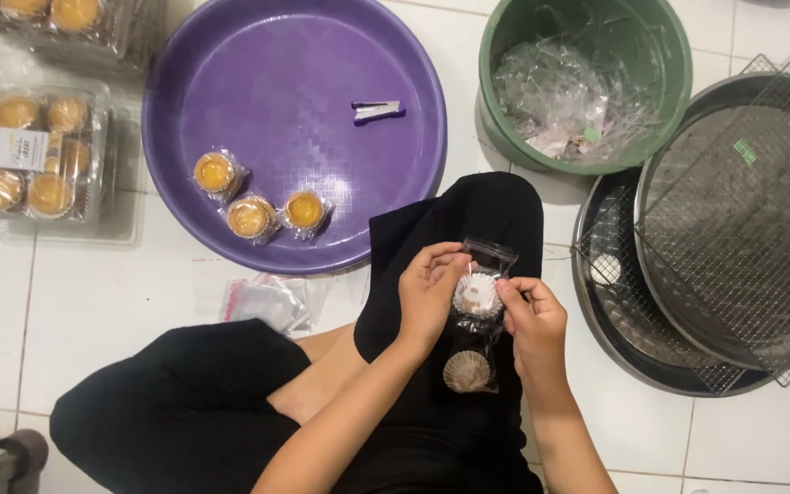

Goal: Individually packaging egg tarts into plastic bags and sealing them using a stapler.

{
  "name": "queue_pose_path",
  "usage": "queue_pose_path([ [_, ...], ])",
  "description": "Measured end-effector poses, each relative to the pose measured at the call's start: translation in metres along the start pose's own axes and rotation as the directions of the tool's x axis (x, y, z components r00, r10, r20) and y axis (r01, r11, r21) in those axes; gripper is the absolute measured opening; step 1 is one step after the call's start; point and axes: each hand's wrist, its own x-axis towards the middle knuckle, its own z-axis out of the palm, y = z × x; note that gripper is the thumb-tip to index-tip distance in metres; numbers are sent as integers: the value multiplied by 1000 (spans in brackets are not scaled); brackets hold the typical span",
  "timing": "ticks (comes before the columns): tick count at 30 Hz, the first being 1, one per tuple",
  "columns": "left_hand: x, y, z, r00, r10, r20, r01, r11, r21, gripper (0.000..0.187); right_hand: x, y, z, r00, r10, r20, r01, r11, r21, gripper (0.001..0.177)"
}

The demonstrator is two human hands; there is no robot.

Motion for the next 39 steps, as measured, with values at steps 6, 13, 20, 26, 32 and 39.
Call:
queue_pose_path([
  [6, -11, 5, 6, 979, 197, 47, -201, 974, 108, 27, -1, -26, -4, 854, -520, 9, 444, 719, -534, 7],
  [13, -9, 3, 11, 977, 209, 33, -211, 969, 127, 25, 28, -49, 23, 538, -752, 382, 778, 268, -568, 14],
  [20, -10, 12, 8, 956, 287, 64, -295, 933, 205, 23, 31, -56, 31, 303, -758, 577, 750, -185, -636, 7],
  [26, -17, 20, 14, 907, 395, 148, -421, 825, 377, 21, 37, -46, 26, 347, -763, 545, 757, -114, -643, 6],
  [32, -12, 6, 19, 925, 369, 91, -375, 848, 374, 17, 87, -31, -27, 569, -799, 195, 725, 376, -577, 22],
  [39, -9, 16, 5, 995, 74, 71, -78, 996, 51, 41, 87, -41, -83, 978, 7, -206, 72, 924, 375, 35],
])
